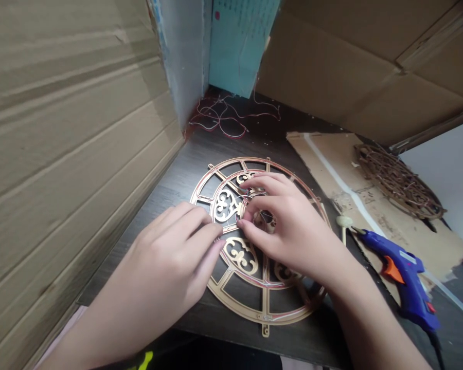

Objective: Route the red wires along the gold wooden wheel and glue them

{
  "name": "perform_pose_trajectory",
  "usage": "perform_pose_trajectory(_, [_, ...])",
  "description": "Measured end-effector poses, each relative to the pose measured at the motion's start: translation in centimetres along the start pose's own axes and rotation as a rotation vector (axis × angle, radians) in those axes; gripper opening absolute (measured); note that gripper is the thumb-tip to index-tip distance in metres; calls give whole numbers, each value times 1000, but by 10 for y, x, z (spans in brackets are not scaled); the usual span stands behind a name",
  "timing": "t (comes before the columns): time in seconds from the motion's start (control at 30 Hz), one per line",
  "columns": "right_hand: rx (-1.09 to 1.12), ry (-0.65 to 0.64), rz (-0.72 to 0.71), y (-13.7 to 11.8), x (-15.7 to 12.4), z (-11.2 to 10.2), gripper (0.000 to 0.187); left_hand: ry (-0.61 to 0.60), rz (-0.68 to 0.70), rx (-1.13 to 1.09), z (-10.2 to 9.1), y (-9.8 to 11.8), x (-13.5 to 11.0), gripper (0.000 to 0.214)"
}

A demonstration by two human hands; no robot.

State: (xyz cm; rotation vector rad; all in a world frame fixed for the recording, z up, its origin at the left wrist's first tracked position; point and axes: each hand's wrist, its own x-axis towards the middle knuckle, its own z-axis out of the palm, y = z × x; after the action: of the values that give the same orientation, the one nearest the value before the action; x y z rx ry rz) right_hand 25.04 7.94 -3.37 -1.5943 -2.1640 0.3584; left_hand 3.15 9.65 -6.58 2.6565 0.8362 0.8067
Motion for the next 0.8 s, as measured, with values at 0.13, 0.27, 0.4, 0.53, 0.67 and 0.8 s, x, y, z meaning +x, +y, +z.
perform_pose_trajectory(0.13, [6,-13,9,1,0,-2,14,-14,-24,-11,-1,0,-1,14])
perform_pose_trajectory(0.27, [19,-53,-33,4,1,-6,14,0,-2,-41,-2,-2,0,16])
perform_pose_trajectory(0.4, [20,-72,-102,8,2,-9,15,4,-20,-60,0,-3,0,16])
perform_pose_trajectory(0.53, [22,-53,-101,11,4,-9,15,8,-22,-67,0,-3,-1,14])
perform_pose_trajectory(0.67, [50,-73,-91,11,4,-9,13,-5,-11,-60,0,-3,0,15])
perform_pose_trajectory(0.8, [54,-60,-71,10,3,-9,14,6,-13,-54,1,-3,0,15])
